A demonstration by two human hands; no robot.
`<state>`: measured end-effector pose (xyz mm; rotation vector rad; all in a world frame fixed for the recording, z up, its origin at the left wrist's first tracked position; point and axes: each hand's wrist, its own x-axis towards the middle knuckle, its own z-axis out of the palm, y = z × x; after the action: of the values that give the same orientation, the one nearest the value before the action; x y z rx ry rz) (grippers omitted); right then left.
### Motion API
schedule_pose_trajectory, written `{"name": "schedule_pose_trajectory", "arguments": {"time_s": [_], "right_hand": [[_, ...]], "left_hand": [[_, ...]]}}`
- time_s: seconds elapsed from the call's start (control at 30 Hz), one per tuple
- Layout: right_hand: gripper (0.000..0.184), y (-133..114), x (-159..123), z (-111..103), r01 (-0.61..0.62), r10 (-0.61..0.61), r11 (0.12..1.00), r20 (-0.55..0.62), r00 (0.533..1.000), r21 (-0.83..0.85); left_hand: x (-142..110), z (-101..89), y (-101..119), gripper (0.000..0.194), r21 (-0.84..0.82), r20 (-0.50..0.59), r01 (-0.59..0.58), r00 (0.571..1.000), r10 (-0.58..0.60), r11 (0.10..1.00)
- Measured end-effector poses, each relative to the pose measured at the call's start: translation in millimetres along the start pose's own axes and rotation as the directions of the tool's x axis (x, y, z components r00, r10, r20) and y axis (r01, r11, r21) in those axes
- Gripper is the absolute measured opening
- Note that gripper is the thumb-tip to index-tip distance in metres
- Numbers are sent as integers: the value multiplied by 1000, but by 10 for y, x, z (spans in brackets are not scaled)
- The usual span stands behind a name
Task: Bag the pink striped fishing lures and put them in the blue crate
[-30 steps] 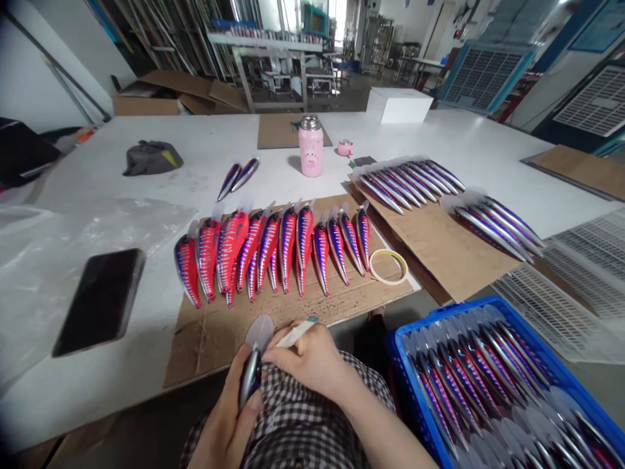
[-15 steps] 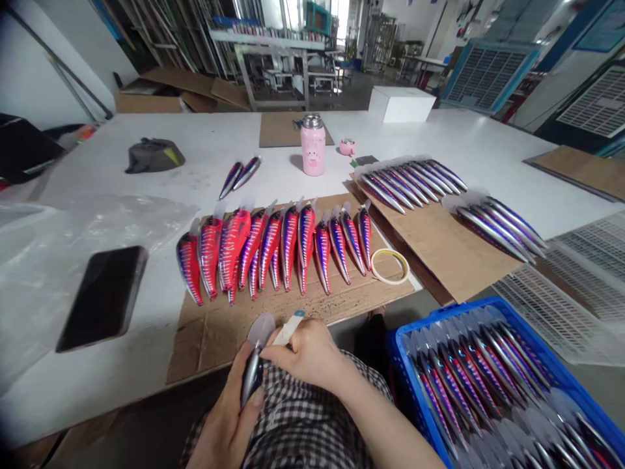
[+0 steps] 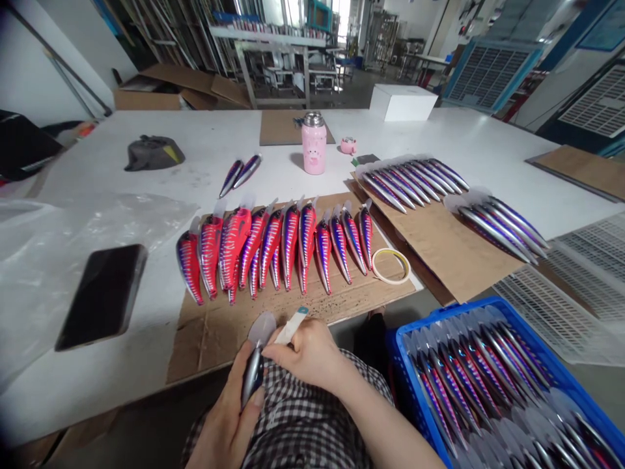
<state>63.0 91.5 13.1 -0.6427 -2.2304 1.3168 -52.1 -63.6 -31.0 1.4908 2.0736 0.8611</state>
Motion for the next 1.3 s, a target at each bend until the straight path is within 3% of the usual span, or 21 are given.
{"name": "schedule_pose_trajectory", "arguments": {"time_s": [0.27,0.43,0.67,0.93,1.13,1.3], "right_hand": [[20,2,-2,33,15,-18,997,-29,999,-77],[21,11,17,43,-16,14,999,-78,997,-33],[14,22,-7,4,-26,26,1000,-9,1000,14],[19,-15,7,26,-27,26,999,-43,999,-23],[16,-13,2,-11,-32,32,999,28,999,-5],[17,-19,-6,8,-13,14,998,19,1000,-54]], "left_hand": [[-4,18,-55,57,12,21,-11,1000,11,1000],[10,3,-19,56,24,18,3,1000,-3,1000],[-1,-13,-12,55,27,17,6,1000,-7,1000],[7,-13,-6,55,14,15,-4,1000,4,1000],[1,-16,-14,58,4,9,-15,1000,15,1000],[2,-6,-38,57,10,15,-22,1000,22,1000]]}}
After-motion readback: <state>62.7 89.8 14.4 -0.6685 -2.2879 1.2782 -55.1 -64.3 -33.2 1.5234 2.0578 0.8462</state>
